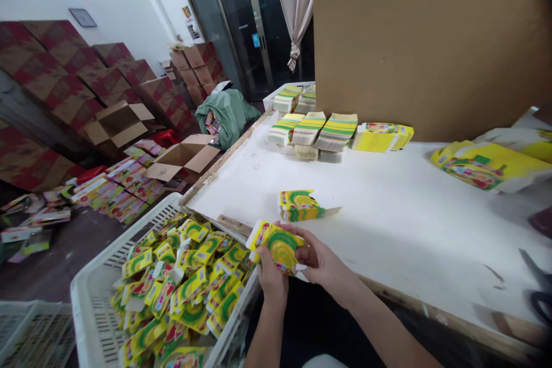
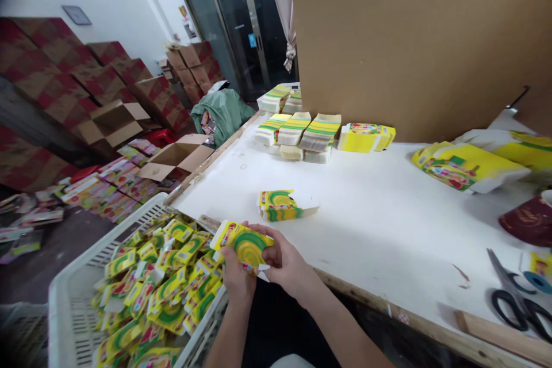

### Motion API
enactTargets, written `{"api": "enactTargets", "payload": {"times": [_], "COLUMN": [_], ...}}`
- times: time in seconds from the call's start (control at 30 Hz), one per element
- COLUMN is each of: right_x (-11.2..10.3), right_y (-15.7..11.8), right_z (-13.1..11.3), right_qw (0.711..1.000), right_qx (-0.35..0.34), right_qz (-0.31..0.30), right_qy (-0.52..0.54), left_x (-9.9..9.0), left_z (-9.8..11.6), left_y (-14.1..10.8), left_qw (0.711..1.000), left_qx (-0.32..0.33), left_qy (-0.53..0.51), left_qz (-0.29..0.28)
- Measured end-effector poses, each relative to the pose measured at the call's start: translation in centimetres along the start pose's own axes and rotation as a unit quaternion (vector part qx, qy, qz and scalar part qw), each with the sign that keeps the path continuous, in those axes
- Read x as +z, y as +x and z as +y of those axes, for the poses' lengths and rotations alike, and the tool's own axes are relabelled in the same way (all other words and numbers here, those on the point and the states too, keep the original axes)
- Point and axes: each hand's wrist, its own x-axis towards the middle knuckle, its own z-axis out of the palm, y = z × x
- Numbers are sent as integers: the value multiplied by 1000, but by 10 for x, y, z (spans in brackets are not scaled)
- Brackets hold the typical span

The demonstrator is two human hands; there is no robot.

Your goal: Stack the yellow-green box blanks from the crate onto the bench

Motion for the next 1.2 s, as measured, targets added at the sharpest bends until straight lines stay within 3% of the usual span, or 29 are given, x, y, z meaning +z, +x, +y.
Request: {"api": "enactTargets", "payload": {"times": [0.07, 0.17, 0.27, 0.47, 0.6, 0.7, 0.77, 0.87, 0.9, 0.97, 1.03, 1.07, 1.13, 1.2], "right_x": [4, 10, 11, -8, -24, -36, -41, -39, -36, -31, -26, -24, -22, -21], "right_y": [-3, -7, -7, -3, -4, -5, -5, -7, -7, -8, -7, -7, -6, -7], "right_z": [3, 11, 17, 7, -5, -12, -15, -15, -13, -8, -4, -2, 0, -1], "right_qw": [999, 989, 976, 957, 885, 800, 756, 740, 743, 771, 832, 874, 953, 992], "right_qx": [-4, -30, -51, -106, -164, -212, -242, -280, -294, -313, -286, -245, -132, -30], "right_qz": [-8, 39, 57, 113, 149, 178, 151, 40, 29, 95, 211, 240, 200, 98], "right_qy": [-38, -137, -204, -246, -409, -533, -590, -610, -601, -546, -425, -345, -183, -73], "left_x": [2, 2, -2, -12, -10, -5, -1, 1, 2, 2, 1, 0, -1, -3], "left_z": [1, 0, -6, -11, 4, 29, 45, 55, 54, 48, 38, 34, 26, 20], "left_y": [2, 6, 7, 4, 2, -2, -4, -3, -2, -2, -4, -7, -12, -17], "left_qw": [998, 994, 998, 993, 969, 928, 877, 818, 812, 813, 817, 816, 809, 798], "left_qx": [-39, -58, -29, 57, 88, 196, 249, 187, 148, 86, 65, 68, 83, 111], "left_qy": [-36, -76, -59, 103, 228, 314, 401, 508, 518, 518, 517, 519, 520, 516], "left_qz": [-31, -47, 14, -17, -15, -47, -89, -194, -224, -252, -249, -245, -259, -291]}}
